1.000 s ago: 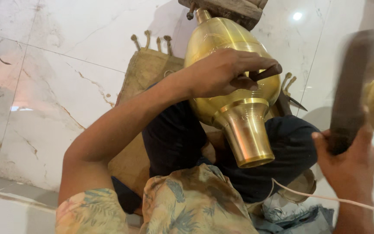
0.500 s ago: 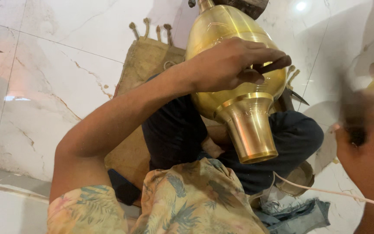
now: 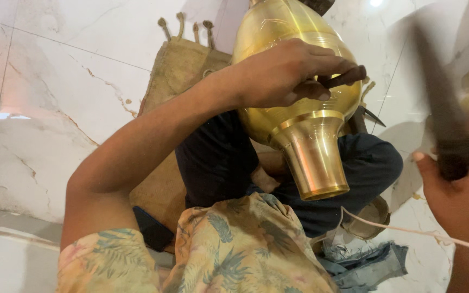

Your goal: The person sits cross-legged on the floor holding a brass vase against a wooden stake and repeatedly hammers its surface with a small mallet, rotating the vessel to work different areas and repositioning it on the stake.

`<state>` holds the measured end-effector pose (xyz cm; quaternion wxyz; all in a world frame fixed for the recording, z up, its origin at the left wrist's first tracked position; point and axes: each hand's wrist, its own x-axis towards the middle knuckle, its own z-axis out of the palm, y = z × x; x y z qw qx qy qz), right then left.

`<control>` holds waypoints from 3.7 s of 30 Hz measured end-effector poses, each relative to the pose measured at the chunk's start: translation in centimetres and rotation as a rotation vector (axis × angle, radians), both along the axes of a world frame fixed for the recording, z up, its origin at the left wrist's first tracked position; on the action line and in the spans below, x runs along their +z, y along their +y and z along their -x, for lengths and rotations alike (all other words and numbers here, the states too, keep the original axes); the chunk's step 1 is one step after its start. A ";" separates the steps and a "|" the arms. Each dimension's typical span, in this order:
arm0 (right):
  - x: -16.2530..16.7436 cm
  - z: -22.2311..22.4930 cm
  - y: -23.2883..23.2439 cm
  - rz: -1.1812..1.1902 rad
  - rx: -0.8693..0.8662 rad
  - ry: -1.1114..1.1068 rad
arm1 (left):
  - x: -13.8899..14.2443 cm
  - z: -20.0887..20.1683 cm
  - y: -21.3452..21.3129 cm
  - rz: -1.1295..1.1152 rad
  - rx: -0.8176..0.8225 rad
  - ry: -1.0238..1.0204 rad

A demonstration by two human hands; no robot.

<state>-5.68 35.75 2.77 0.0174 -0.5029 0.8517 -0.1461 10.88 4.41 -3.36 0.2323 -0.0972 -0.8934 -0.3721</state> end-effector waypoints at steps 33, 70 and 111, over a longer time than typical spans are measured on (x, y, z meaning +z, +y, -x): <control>5.3 -1.4 -10.6 -0.073 0.475 -0.013 | -4.4 -2.0 11.7 -0.848 0.930 0.398; -8.0 -3.5 4.8 0.144 -0.102 0.141 | 1.8 1.7 1.0 0.227 -0.216 -0.191; -4.2 -3.9 -0.1 0.167 0.022 0.252 | 1.5 0.0 0.6 0.035 -0.211 -0.078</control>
